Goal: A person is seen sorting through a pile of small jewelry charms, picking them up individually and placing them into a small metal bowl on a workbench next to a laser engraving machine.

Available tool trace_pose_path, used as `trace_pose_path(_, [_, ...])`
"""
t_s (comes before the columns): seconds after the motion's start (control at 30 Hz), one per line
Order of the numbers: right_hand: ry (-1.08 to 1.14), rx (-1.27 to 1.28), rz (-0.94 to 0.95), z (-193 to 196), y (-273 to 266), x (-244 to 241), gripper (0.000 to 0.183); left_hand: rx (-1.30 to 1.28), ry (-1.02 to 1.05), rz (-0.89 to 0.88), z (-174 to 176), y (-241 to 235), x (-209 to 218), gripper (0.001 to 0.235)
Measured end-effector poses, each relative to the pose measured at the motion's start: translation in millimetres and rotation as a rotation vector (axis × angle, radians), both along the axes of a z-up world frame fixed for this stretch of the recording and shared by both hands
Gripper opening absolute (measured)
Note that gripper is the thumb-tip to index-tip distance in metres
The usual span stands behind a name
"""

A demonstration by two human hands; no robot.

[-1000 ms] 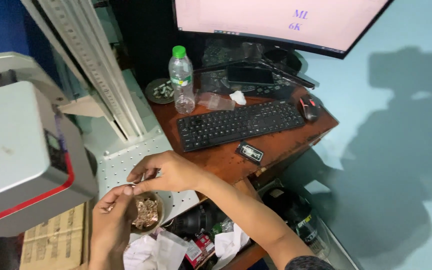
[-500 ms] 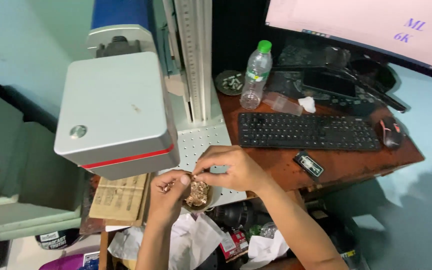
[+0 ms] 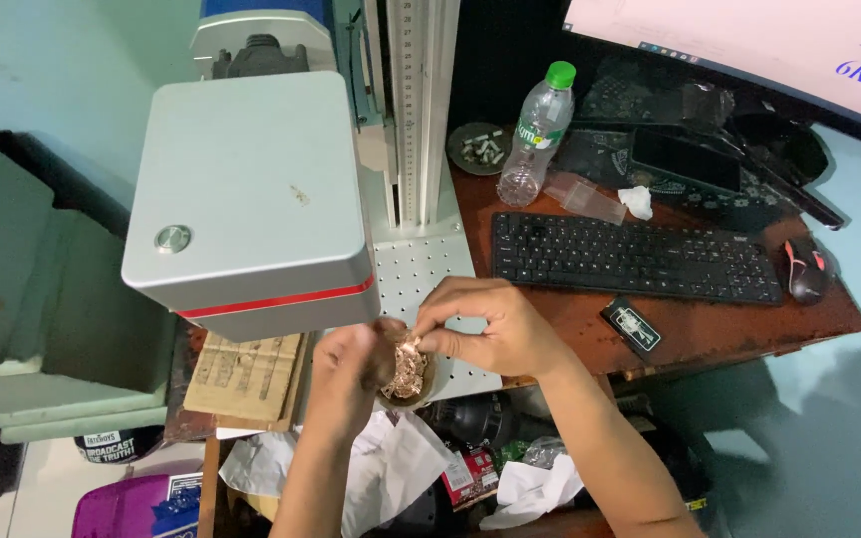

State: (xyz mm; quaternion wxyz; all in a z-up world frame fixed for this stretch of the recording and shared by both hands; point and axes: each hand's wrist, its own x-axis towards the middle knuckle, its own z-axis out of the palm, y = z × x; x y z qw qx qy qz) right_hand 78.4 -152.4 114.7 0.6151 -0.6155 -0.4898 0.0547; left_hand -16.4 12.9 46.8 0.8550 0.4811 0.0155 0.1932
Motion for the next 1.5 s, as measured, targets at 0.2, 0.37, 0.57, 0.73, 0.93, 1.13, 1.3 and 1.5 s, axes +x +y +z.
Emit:
trace_pose_path(0.2, [-0.221,-0.251,-0.112,10,10,-8,0.008,-0.766,0.128,-0.003,-26,29,16,0.018])
trace_pose_path(0.37, [-0.116,-0.684,-0.069,16,14,-10,0.017,-0.921,0.165,0.063,29,15,14,0.02])
trace_pose_path(0.57, [-0.172,-0.523,-0.244,12,23,-20,0.012,-0.932,0.17,-0.05,-7,19,15,0.033])
trace_pose_path(0.73, [-0.207,-0.377,-0.342,-21,30,-17,0.023,-0.926,0.186,-0.173,-26,14,19,0.039])
trace_pose_path(0.93, [-0.264,-0.361,-0.352,-18,30,-22,0.018,-0.851,0.138,-0.146,9,5,11,0.046])
trace_pose_path(1.13, [0.005,-0.3,-0.256,-4,26,-24,0.012,-0.796,0.119,-0.232,-10,4,16,0.056])
trace_pose_path(1.3, [0.126,-0.19,-0.167,2,16,-21,0.004,-0.459,0.32,-0.094,-50,10,27,0.049])
trace_pose_path(1.5, [0.052,-0.217,-0.137,11,2,-16,0.021,-0.344,0.305,-0.255,-23,-17,9,0.05])
